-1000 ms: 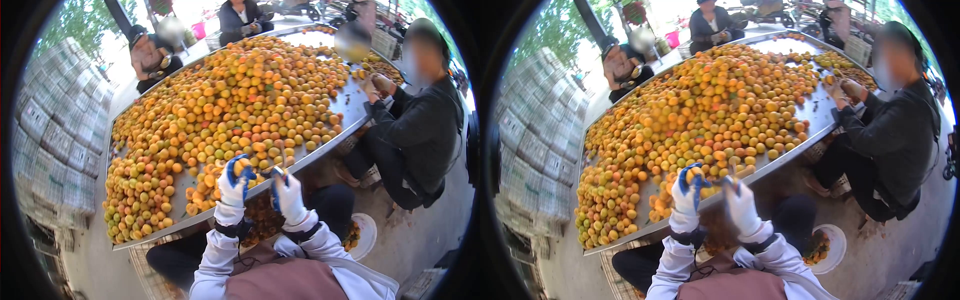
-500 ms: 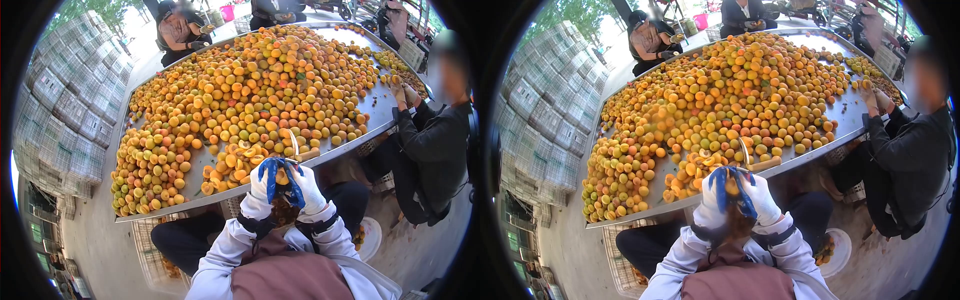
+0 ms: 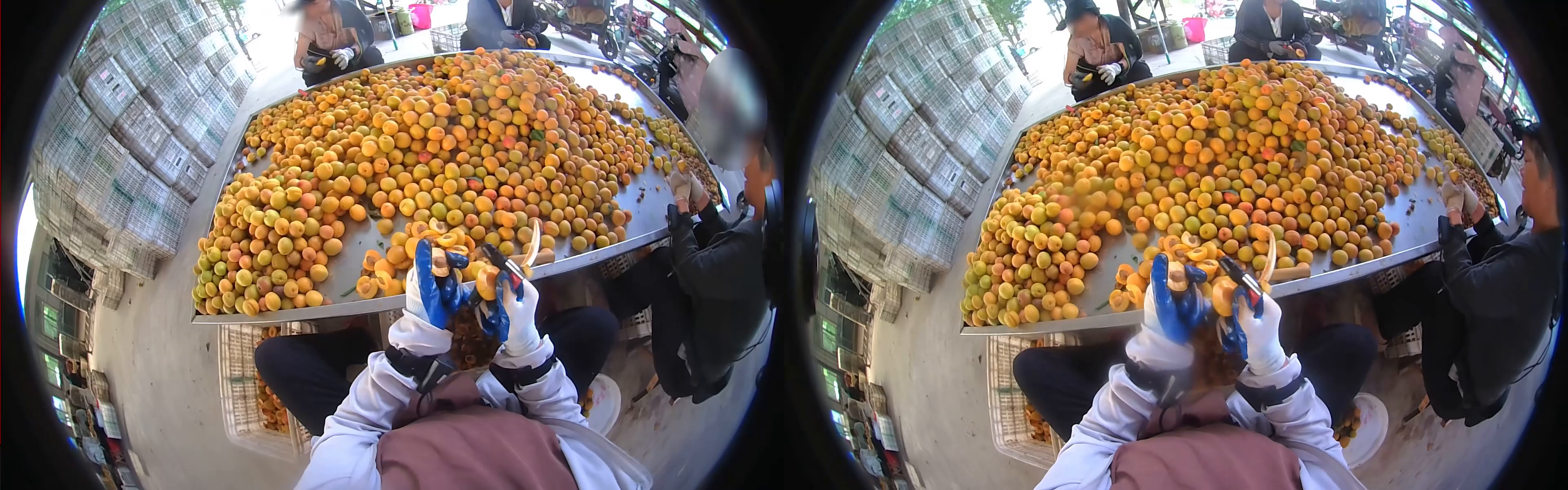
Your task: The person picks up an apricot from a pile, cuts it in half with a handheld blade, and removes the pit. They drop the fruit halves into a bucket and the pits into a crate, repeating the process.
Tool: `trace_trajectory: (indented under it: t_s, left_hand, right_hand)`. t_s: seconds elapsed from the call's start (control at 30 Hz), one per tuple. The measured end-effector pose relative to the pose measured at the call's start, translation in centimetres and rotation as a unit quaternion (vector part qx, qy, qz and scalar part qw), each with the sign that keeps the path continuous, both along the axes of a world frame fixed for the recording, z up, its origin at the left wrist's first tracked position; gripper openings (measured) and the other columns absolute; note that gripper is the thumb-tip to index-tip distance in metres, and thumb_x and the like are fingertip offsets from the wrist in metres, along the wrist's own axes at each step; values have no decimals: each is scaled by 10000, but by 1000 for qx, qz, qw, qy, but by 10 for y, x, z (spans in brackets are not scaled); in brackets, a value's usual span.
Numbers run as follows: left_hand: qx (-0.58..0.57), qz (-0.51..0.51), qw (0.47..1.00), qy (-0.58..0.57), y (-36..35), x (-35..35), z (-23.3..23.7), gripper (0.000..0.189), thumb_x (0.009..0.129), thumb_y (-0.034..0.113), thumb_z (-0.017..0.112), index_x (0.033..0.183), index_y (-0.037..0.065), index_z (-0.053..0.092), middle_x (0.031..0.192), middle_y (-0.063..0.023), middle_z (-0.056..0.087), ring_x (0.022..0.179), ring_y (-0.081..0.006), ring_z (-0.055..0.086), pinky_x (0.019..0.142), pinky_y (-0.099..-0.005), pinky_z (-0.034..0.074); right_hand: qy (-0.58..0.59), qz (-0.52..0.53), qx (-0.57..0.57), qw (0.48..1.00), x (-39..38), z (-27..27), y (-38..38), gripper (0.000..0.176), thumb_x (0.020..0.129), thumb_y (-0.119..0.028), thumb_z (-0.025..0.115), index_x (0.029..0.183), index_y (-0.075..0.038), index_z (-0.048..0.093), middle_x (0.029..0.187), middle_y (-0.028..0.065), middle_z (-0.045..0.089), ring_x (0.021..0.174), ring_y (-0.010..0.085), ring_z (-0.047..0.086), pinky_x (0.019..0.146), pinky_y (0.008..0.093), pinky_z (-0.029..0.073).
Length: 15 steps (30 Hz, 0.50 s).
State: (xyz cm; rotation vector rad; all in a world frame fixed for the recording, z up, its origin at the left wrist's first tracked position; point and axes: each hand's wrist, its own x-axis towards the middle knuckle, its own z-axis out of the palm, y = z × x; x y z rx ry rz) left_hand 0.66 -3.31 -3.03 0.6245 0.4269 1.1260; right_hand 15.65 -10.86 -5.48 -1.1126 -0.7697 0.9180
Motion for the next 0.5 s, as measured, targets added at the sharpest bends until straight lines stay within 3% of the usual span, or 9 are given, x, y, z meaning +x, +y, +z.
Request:
trace_trajectory:
  t_s: [0.03,0.07,0.13,0.3,0.33,0.37,0.4,0.43,0.5]
  left_hand:
    - [1,0,1000,-2,6,-5,8,356,1049,318,556,1193,-4,609,905,-43,635,791,-136,592,780,-297,511]
    - [25,-2,982,188,14,-7,22,387,1026,342,593,1211,4,624,852,-38,632,758,-135,598,746,-300,518]
    - [206,47,841,498,21,-5,46,477,983,366,650,1325,38,601,767,-40,638,677,-138,616,664,-300,524]
    - [347,110,714,598,14,-11,59,583,1001,460,603,1406,45,541,882,-75,704,697,-135,649,654,-286,524]
    - [349,108,714,598,12,-15,58,583,1001,460,603,1406,45,541,882,-75,704,697,-135,649,654,-286,524]
    - [212,-33,867,449,9,-21,54,599,1019,500,546,1404,42,542,902,-76,709,714,-144,657,658,-292,528]
    - [58,-171,948,262,3,-24,47,623,1036,540,489,1402,39,544,923,-77,713,730,-153,666,662,-297,531]
    - [-21,-232,967,103,3,-28,12,622,1065,555,387,1365,40,564,997,-82,708,831,-164,686,713,-289,548]
    - [-85,-170,976,104,-14,-36,18,626,1059,573,382,1329,46,587,986,-87,717,810,-169,700,671,-295,570]
  right_hand:
    - [83,10,17,996,-1,17,-1,190,1031,-107,552,1124,27,650,753,18,606,564,94,551,507,252,440]
    - [165,19,33,986,-2,39,-3,196,1040,-128,541,1108,24,645,726,34,595,502,117,542,462,271,435]
    - [140,-29,44,989,0,53,1,345,1070,-331,519,1088,7,581,706,102,619,465,133,505,421,262,415]
    - [99,-97,27,990,8,51,2,259,1063,-242,537,1129,1,597,717,80,621,433,123,529,396,281,431]
    - [107,-99,16,989,1,54,-1,180,1051,-169,554,1093,-6,616,749,68,645,486,99,553,442,259,431]
    - [32,-95,15,995,-5,41,-2,148,1031,-126,572,1085,1,625,774,63,657,535,108,581,484,260,444]
    - [-43,-90,14,995,-11,29,-3,121,1010,-82,591,1078,8,635,799,59,668,583,117,608,526,261,458]
    - [-239,-99,59,964,-23,44,-5,173,959,-60,639,1112,22,649,848,89,695,719,154,667,629,281,497]
    - [-247,36,47,967,-43,49,-5,404,910,-156,724,1281,-34,623,939,151,720,818,207,708,729,333,544]
